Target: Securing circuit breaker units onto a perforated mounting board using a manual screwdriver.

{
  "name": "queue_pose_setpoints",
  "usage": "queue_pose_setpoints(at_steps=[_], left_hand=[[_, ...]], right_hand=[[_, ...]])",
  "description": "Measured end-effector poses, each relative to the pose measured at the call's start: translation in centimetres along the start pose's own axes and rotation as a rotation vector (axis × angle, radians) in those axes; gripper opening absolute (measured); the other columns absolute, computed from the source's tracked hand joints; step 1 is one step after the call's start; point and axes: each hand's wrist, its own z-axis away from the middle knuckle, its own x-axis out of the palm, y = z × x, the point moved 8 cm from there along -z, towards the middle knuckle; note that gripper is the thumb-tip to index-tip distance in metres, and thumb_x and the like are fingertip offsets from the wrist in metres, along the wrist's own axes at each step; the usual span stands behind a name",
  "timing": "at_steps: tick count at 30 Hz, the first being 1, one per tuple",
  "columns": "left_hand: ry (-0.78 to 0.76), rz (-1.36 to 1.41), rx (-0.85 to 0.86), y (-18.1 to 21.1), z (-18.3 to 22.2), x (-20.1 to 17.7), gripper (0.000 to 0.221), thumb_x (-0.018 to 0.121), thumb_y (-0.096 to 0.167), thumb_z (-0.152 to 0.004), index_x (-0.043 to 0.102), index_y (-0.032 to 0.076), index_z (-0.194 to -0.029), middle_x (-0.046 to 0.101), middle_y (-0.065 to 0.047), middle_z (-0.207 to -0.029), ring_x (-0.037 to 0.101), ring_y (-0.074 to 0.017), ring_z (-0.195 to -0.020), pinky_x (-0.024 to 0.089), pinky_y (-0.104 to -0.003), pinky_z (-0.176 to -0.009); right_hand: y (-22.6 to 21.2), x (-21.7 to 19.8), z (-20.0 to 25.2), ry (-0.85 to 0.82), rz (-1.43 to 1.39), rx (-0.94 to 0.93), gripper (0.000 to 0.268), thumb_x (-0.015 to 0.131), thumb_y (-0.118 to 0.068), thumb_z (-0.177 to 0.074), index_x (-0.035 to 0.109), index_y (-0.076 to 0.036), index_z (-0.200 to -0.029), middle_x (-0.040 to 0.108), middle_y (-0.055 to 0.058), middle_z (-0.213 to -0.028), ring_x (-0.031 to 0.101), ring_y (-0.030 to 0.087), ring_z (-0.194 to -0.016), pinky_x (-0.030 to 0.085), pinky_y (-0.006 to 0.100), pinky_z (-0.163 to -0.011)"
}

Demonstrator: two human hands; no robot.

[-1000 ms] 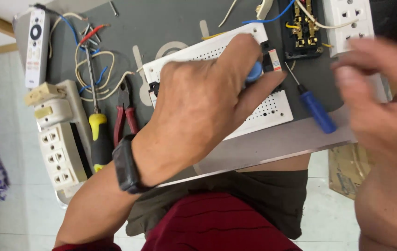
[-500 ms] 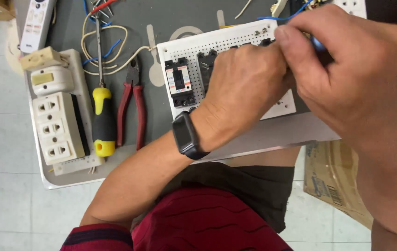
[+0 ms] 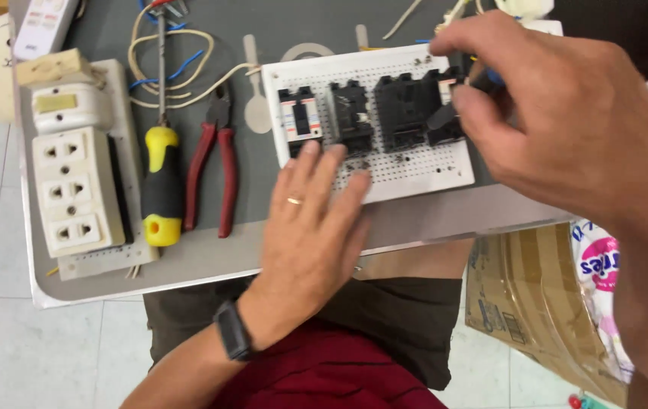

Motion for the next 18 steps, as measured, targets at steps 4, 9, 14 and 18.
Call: queue_pose_setpoints(at_steps=[4, 9, 14, 18], left_hand=[[0.026, -0.025, -0.062, -0.2, 0.7, 0.0, 0.049, 0.071, 0.021, -0.097, 0.044, 0.013, -0.137, 0.033, -0.02, -0.151, 0.029, -0.0446, -0.143, 0.037, -0.063, -0.114], [0.04, 0.025, -0.133, -0.8, 0.5, -0.5, 0.044, 0.07, 0.022, -0.093, 0.05, 0.011, -0.131, 0.032, -0.019, -0.151, 0.026, -0.0456, -0.143, 0.033, -0.066, -0.11], [0.021, 0.011, -0.15, -1.1, 0.9, -0.3, 0.05, 0.076, 0.026, -0.085, 0.054, 0.013, -0.128, 0.027, -0.013, -0.154, 0.027, -0.0486, -0.143, 0.037, -0.07, -0.101], [0.034, 0.053, -0.142, -1.3, 1.3, -0.4, 0.046, 0.076, 0.025, -0.087, 0.054, 0.011, -0.125, 0.026, -0.011, -0.154, 0.032, -0.0533, -0.141, 0.037, -0.072, -0.101]], right_hand=[[1.0, 0.7, 0.8, 0.024, 0.053, 0.133, 0.009, 0.072, -0.009, -0.11, 0.068, -0.004, -0.117, 0.063, 0.008, -0.08, 0.056, 0.024, -0.062, 0.042, 0.04, -0.062], [1.3, 0.3, 1.5, 0.107, 0.051, 0.16, 0.007, 0.077, -0.005, -0.118, 0.075, -0.006, -0.111, 0.055, 0.005, -0.07, 0.049, 0.018, -0.062, 0.037, 0.035, -0.063], [1.2, 1.3, 1.1, 0.032, -0.013, 0.208, 0.019, 0.069, -0.006, -0.11, 0.072, -0.002, -0.129, 0.061, 0.012, -0.085, 0.06, 0.023, -0.075, 0.048, 0.037, -0.075], [3.1, 2.3, 0.7, 0.058, -0.123, 0.257, 0.01, 0.065, -0.004, -0.119, 0.069, 0.005, -0.122, 0.052, 0.014, -0.083, 0.049, 0.023, -0.068, 0.04, 0.036, -0.061]])
